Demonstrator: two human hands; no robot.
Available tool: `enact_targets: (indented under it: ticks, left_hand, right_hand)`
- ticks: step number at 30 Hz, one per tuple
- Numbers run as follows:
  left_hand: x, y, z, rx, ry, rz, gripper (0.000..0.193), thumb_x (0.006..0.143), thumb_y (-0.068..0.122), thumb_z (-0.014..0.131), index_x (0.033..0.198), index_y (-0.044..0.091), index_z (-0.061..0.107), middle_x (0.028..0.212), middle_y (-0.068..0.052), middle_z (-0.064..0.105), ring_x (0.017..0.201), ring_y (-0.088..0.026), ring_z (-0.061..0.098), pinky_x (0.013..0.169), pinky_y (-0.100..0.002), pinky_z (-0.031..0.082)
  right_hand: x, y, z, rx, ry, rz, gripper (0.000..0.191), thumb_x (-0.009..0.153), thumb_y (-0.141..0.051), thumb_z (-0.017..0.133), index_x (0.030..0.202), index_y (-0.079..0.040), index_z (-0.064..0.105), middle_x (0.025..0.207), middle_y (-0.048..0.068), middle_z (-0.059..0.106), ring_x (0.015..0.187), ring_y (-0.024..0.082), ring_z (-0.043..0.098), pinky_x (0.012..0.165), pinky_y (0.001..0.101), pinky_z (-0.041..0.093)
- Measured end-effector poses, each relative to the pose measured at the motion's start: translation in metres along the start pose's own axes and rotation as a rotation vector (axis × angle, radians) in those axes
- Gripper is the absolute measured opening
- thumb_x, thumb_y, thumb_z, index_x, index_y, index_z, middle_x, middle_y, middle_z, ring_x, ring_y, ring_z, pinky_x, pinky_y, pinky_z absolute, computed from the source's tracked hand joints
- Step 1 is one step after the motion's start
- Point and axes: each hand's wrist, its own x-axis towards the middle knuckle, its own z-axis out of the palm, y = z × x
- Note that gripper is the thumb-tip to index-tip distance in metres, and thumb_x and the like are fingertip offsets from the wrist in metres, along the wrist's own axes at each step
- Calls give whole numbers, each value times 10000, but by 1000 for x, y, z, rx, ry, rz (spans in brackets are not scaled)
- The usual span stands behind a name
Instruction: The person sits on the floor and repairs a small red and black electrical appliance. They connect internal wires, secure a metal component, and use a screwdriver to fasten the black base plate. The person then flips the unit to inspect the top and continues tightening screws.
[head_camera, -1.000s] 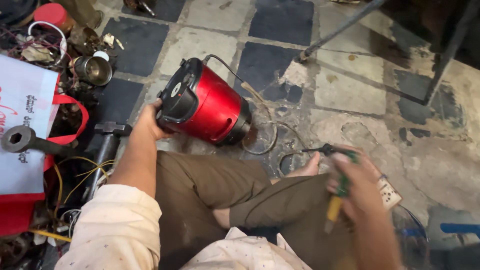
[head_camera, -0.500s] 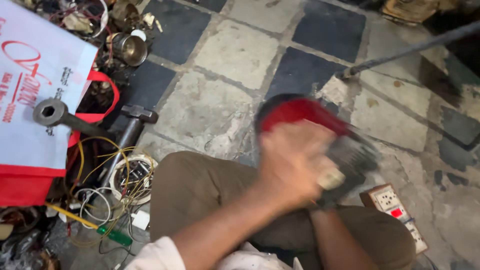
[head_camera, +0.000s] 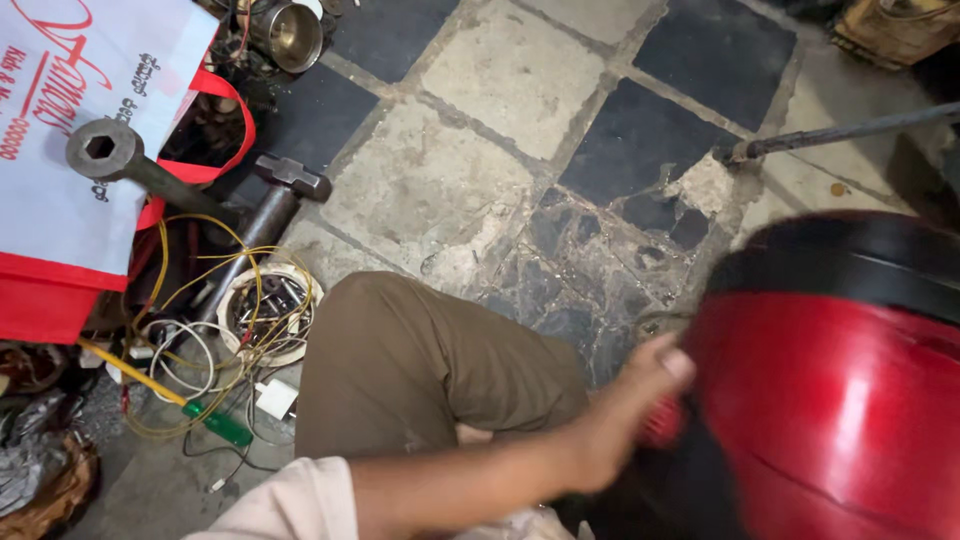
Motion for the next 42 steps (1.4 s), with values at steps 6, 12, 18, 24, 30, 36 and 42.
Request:
enact_targets:
  ticks: [6, 12, 18, 24, 30, 36, 42]
  left_hand:
    - [3, 14, -78, -277, -91, 9, 680, 994, 559, 609, 1430, 39, 560, 1403, -163, 603, 1268, -309, 572, 1074, -447, 474]
    - [17, 58, -93, 582, -73, 317, 820, 1017, 534, 552, 1604, 1, 344, 1683, -167, 343, 1587, -273, 258, 1253, -359, 201]
    - [36, 92, -68, 586, -226, 552, 893, 965, 448, 646, 1642, 7, 263, 1693, -212, 302, 1578, -281, 281, 1257, -354, 237]
    - [53, 96, -85, 499, -63, 504, 780, 949, 398, 628, 1598, 34, 393, 1641, -148, 389, 1480, -265, 392, 1163, -352, 327]
    - [44, 114, -116, 290, 25, 348, 758, 925, 329, 673, 1627, 122, 479, 1507, -192, 568, 1094, -259, 448, 930, -405, 311]
    - [52, 144, -114, 810, -11, 568, 833, 963, 512, 562, 1603, 51, 294, 1595, -196, 397, 1498, -301, 362, 1210, -398, 287]
    - [65, 133, -121, 890, 213, 670, 888, 987, 636, 453, 1600, 21, 264, 1659, -202, 312, 1566, -315, 235, 1246, -404, 188]
  right_hand:
    - [3, -4, -8, -79, -5, -41, 669, 971, -594, 585, 1334, -34, 550, 1127, 87, 610, 856, 210, 558, 744, 348, 462]
    - [-2, -9, -33, -150, 1, -80, 670, 980, -579, 573, 1346, -18, 550, 1160, 99, 617, 914, 218, 564, 794, 348, 458]
    - [-20, 10, -68, -205, 11, -133, 672, 990, -563, 561, 1358, -2, 550, 1194, 110, 625, 971, 226, 570, 843, 348, 453]
    - [-3, -11, -67, -258, 6, -202, 673, 999, -548, 549, 1371, 14, 551, 1227, 122, 633, 1028, 235, 576, 892, 348, 448]
    - [35, -56, -65, -281, -24, -262, 675, 1008, -532, 537, 1383, 29, 551, 1261, 133, 640, 1085, 243, 582, 942, 348, 444]
    - [36, -46, -70, -258, -82, -378, 677, 1018, -516, 526, 1395, 45, 551, 1294, 145, 648, 1143, 251, 587, 991, 348, 439]
    - [23, -21, -46, -146, -190, -769, 679, 1027, -501, 514, 1407, 61, 551, 1328, 157, 656, 1200, 259, 593, 1040, 348, 434]
